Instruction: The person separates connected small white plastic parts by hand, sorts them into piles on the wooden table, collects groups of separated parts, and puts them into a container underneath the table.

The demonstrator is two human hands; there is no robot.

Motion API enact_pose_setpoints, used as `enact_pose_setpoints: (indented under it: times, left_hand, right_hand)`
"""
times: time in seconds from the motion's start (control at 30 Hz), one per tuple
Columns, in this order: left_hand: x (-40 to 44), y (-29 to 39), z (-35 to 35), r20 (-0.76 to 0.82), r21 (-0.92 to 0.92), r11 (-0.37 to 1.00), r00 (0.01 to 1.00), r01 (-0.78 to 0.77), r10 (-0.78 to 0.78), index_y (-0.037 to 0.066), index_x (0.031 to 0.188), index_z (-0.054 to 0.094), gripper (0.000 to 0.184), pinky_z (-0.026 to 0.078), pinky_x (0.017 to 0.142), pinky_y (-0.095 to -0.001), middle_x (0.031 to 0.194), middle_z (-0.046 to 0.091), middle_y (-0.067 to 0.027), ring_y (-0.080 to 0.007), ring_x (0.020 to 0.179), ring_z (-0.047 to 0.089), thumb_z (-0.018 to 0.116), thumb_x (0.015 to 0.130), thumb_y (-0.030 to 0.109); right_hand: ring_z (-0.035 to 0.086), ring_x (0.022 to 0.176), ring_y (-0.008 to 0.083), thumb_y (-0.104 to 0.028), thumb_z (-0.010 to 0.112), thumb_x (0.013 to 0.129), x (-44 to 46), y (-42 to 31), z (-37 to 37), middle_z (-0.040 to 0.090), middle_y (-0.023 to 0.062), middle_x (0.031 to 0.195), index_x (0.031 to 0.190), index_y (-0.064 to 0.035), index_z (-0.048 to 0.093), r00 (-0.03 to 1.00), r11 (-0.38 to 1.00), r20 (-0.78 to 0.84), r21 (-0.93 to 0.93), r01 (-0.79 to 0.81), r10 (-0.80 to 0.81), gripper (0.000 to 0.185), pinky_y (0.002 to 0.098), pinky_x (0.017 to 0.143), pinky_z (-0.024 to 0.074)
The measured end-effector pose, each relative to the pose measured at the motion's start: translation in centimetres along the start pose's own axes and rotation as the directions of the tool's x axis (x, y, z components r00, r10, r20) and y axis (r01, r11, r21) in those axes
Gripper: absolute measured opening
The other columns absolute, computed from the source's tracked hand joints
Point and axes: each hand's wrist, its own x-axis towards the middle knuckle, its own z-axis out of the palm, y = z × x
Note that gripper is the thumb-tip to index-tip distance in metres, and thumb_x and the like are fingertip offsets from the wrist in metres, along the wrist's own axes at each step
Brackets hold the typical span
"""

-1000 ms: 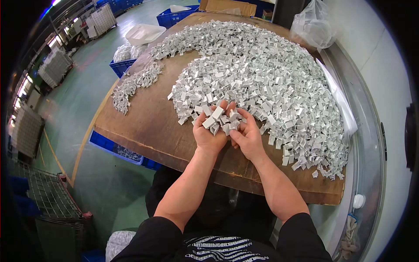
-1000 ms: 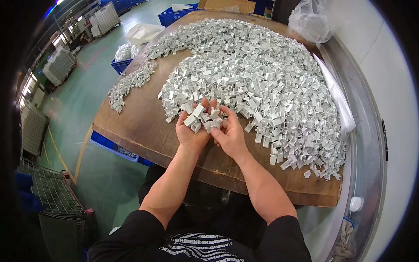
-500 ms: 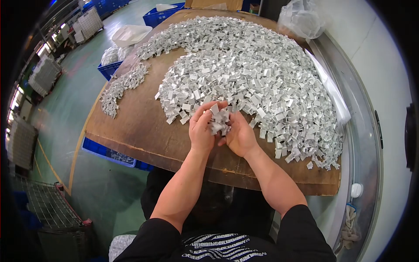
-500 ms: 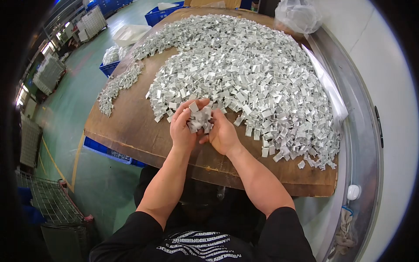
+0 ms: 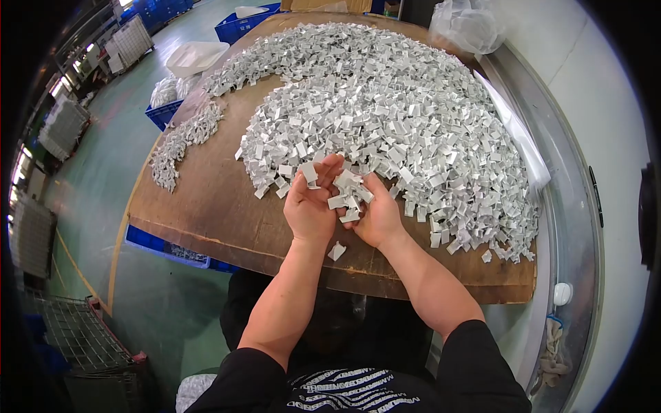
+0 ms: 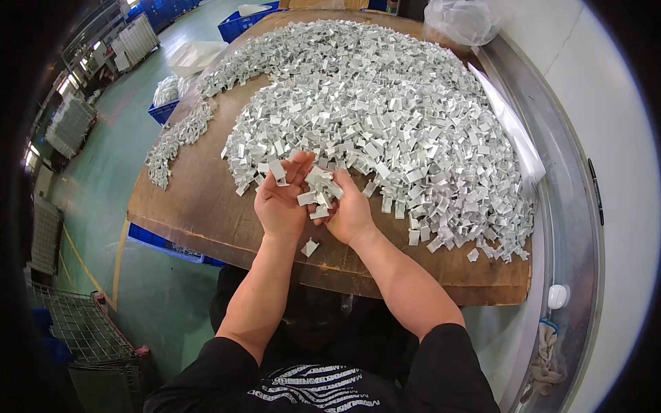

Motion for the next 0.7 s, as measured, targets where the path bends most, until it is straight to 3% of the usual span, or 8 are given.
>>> enact_pose_setpoints:
  times: [0.13, 0.17, 0.27, 0.37, 0.47, 0.6, 0.63, 0.7]
  left_hand:
    - [-0.4, 1.2, -0.3, 0.061, -0.134, 0.981, 0.989, 0.141, -0.134, 0.004, 0.106, 0.064, 0.030, 0.045, 0.095, -0.0466, 0.127, 0.063, -0.0167, -0.0344, 0.124, 0.053, 0.042, 0.097, 0.023]
    - [-0.7, 1.6, -0.4, 0.088, -0.163, 0.965, 0.977, 0.206, -0.193, 0.003, 0.105, 0.064, 0.030, 0.045, 0.095, -0.0460, 0.126, 0.063, -0.0163, -0.0337, 0.123, 0.053, 0.042, 0.097, 0.022]
    - [-1.5, 2.1, -2.2, 0.060, 0.425, 0.904, 0.998, -0.049, 0.026, 0.000, 0.105, 0.063, 0.030, 0.044, 0.096, -0.0442, 0.127, 0.061, -0.0169, -0.0326, 0.120, 0.054, 0.043, 0.096, 0.020]
    - [-3.4, 3.9, -1.6, 0.078, 0.394, 0.919, 0.995, 0.023, -0.058, -0.004, 0.107, 0.060, 0.032, 0.041, 0.102, -0.0440, 0.129, 0.057, -0.0213, -0.0316, 0.121, 0.053, 0.041, 0.095, 0.019]
    - [-4.5, 4.8, -3.2, 0.175, 0.454, 0.891, 0.980, 0.003, -0.092, -0.007, 0.113, 0.057, 0.033, 0.038, 0.107, -0.0445, 0.130, 0.056, -0.0234, -0.0315, 0.122, 0.053, 0.042, 0.094, 0.016]
    - [-5.0, 5.3, -2.8, 0.210, 0.626, 0.779, 0.968, -0.028, -0.134, -0.007, 0.115, 0.058, 0.034, 0.038, 0.107, -0.0422, 0.131, 0.056, -0.0203, -0.0288, 0.122, 0.054, 0.045, 0.093, 0.014]
    - [-5.1, 5.3, -2.6, 0.236, 0.700, 0.712, 0.960, -0.062, -0.148, -0.007, 0.114, 0.059, 0.033, 0.038, 0.106, -0.0418, 0.131, 0.057, -0.0195, -0.0278, 0.122, 0.054, 0.045, 0.093, 0.014]
    - [-5.2, 5.6, -1.4, 0.314, 0.831, 0.531, 0.928, -0.167, -0.201, -0.002, 0.111, 0.064, 0.032, 0.037, 0.105, -0.0414, 0.130, 0.059, -0.0141, -0.0278, 0.121, 0.054, 0.052, 0.088, 0.016]
  right_hand:
    - [0.064, 0.077, 0.0206, -0.044, 0.034, 0.105, 0.1, -0.2, -0.3, 0.067, 0.0073, 0.103, 0.133, -0.0094, 0.052, 0.988, 1.000, 0.153, -0.014, 0.012, -0.009, 0.049, 0.0369, 0.057, 0.0503]
    - [0.064, 0.082, 0.0205, -0.043, 0.034, 0.106, -0.1, -0.3, -0.3, 0.066, 0.0078, 0.107, 0.134, -0.0086, 0.052, 0.976, 0.954, 0.191, -0.257, 0.153, -0.105, 0.049, 0.0370, 0.064, 0.0512]
    - [0.062, 0.101, 0.0207, -0.041, 0.032, 0.107, -0.5, -0.4, -0.4, 0.064, 0.0102, 0.120, 0.135, -0.0030, 0.052, 0.920, 0.727, 0.348, -0.583, 0.363, -0.180, 0.051, 0.0377, 0.084, 0.0507]
    - [0.052, 0.125, 0.0236, -0.044, 0.029, 0.107, -0.1, -0.1, -1.5, 0.060, 0.0166, 0.129, 0.132, 0.0089, 0.051, 0.890, 0.867, 0.455, -0.439, 0.234, -0.010, 0.063, 0.0405, 0.108, 0.0364]
    - [0.053, 0.124, 0.0267, -0.043, 0.030, 0.107, -0.5, -0.5, -0.8, 0.059, 0.0191, 0.129, 0.125, 0.0078, 0.058, 0.784, 0.895, 0.616, -0.388, 0.222, 0.072, 0.061, 0.0417, 0.109, 0.0353]
    - [0.059, 0.115, 0.0334, -0.040, 0.030, 0.106, 0.0, -0.9, -1.1, 0.065, 0.0251, 0.115, 0.090, 0.0043, 0.066, 0.789, 0.868, 0.600, -0.315, 0.383, -0.131, 0.059, 0.0439, 0.106, 0.0381]
    - [0.065, 0.096, 0.0273, -0.028, 0.040, 0.106, -0.3, -1.5, -0.7, 0.069, 0.0173, 0.098, 0.084, 0.0014, 0.064, 0.836, 0.877, 0.467, -0.221, 0.426, -0.288, 0.044, 0.0404, 0.089, 0.0500]
    - [0.063, 0.083, 0.0220, -0.025, 0.044, 0.103, -0.4, -3.0, -2.0, 0.068, 0.0142, 0.096, 0.086, 0.0008, 0.065, 0.873, 0.617, 0.212, -0.635, 0.465, -0.440, 0.037, 0.0361, 0.079, 0.0510]
